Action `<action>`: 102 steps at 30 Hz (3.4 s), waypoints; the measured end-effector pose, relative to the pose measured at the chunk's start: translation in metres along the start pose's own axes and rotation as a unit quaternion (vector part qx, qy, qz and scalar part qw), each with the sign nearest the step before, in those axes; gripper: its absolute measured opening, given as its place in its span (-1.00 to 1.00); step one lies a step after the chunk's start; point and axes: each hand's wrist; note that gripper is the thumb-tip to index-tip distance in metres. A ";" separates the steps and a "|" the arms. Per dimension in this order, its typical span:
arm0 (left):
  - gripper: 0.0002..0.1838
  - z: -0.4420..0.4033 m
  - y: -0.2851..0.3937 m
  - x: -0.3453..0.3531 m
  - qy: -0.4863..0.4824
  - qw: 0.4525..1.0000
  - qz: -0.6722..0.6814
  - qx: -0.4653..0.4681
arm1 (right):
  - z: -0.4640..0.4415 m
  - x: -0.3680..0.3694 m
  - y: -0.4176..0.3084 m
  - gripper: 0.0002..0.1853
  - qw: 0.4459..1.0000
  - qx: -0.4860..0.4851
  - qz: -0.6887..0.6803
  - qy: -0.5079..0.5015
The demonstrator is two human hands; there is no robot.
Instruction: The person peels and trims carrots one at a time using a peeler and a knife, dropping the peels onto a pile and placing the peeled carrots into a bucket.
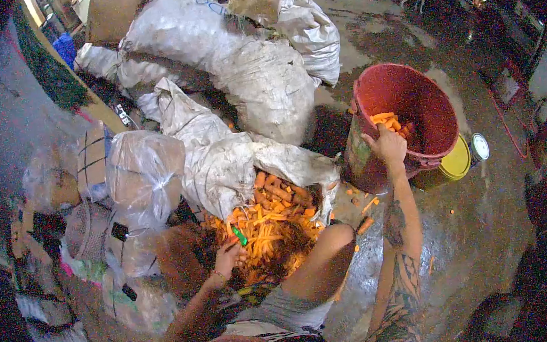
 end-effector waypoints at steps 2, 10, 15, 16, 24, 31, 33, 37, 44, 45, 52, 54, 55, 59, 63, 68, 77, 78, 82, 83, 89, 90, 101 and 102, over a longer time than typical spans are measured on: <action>-0.65 0.003 0.018 0.012 -0.017 1.000 -0.012 0.012 | 0.000 -0.003 -0.004 -0.31 1.000 0.004 0.009 -0.013; -0.62 -0.034 0.018 0.034 -0.022 1.000 0.004 0.008 | -0.010 0.019 0.009 -0.35 0.996 -0.028 0.028 0.079; -0.60 -0.032 0.019 0.055 -0.035 0.999 -0.023 -0.031 | -0.013 0.021 0.012 -0.33 0.997 -0.021 0.031 0.067; -0.60 -0.035 0.015 0.055 -0.040 0.998 -0.023 -0.032 | -0.014 0.022 0.013 -0.33 0.997 -0.021 0.032 0.064; -0.60 -0.029 -0.023 0.057 -0.051 0.996 -0.058 -0.050 | -0.012 0.012 0.007 -0.37 0.999 -0.005 0.024 0.030; -0.60 -0.061 -0.107 0.019 -0.089 0.941 -0.296 0.137 | -0.013 0.016 0.009 -0.35 0.998 -0.012 0.037 0.042; -0.65 -0.017 -0.047 0.036 -0.102 0.958 -0.266 0.036 | -0.014 0.014 0.009 -0.35 0.999 -0.005 0.037 0.025; -0.65 -0.030 -0.077 0.023 -0.086 0.991 -0.052 -0.085 | -0.013 0.003 0.003 -0.34 1.000 0.005 0.020 -0.021; -0.65 -0.046 -0.128 -0.006 -0.052 0.995 0.019 -0.086 | -0.016 0.006 0.005 -0.30 0.998 0.024 0.023 -0.048; -0.64 -0.048 -0.134 -0.009 -0.051 0.995 0.021 -0.085 | -0.016 0.007 0.005 -0.28 0.998 0.023 0.028 -0.051; -0.60 -0.062 -0.146 -0.016 -0.047 0.995 0.034 -0.077 | -0.014 -0.009 -0.005 -0.32 0.997 0.024 -0.006 -0.069; -0.60 -0.054 -0.133 -0.013 -0.040 0.996 0.026 -0.082 | -0.013 -0.008 -0.005 -0.32 0.997 0.023 -0.004 -0.072; -0.60 -0.052 -0.130 -0.013 -0.043 0.995 0.033 -0.084 | -0.014 -0.008 -0.005 -0.31 0.996 0.033 -0.003 -0.080; -0.61 -0.041 -0.115 -0.012 -0.045 0.994 0.025 -0.092 | -0.017 -0.003 -0.004 -0.31 0.995 0.039 0.000 -0.090; -0.62 -0.050 -0.129 -0.014 -0.038 0.994 0.061 -0.088 | -0.018 -0.001 -0.001 -0.31 0.996 0.032 0.002 -0.089; -0.65 -0.049 -0.129 -0.012 -0.019 0.987 0.126 -0.095 | -0.019 -0.002 -0.003 -0.27 0.995 0.044 0.003 -0.092; -0.64 -0.049 -0.123 -0.014 -0.056 0.990 0.083 -0.100 | -0.019 -0.004 -0.002 -0.22 0.995 0.033 0.004 -0.099; -0.65 -0.050 -0.124 -0.014 -0.043 0.991 0.068 -0.104 | -0.020 -0.002 0.000 -0.23 0.995 0.034 0.000 -0.096; -0.66 -0.043 -0.117 -0.010 -0.015 0.993 0.036 -0.112 | -0.017 -0.004 -0.004 -0.23 0.996 0.024 0.004 -0.089; -0.66 -0.041 -0.112 -0.009 -0.014 0.993 0.036 -0.113 | -0.016 -0.009 -0.006 -0.23 0.995 0.025 -0.001 -0.095; -0.66 -0.037 -0.105 -0.007 -0.019 0.988 0.091 -0.125 | -0.015 -0.009 -0.006 -0.25 0.996 0.015 -0.005 -0.089; -0.65 -0.036 -0.103 -0.007 -0.023 0.989 0.081 -0.124 | -0.016 -0.008 -0.005 -0.26 0.996 0.014 -0.004 -0.090; -0.59 -0.040 -0.110 -0.010 -0.009 0.996 0.003 -0.089 | -0.018 -0.007 -0.004 -0.20 0.994 0.025 0.005 -0.105; -0.58 -0.041 -0.111 -0.010 -0.009 0.996 -0.005 -0.092 | -0.018 -0.007 -0.004 -0.21 0.994 0.025 0.005 -0.110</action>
Point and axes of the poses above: each hand's wrist, its own z-axis away from the middle knuckle, its own x-axis out of the palm, y = z × x, and after that the axes turned 2 degrees about -z, right-handed
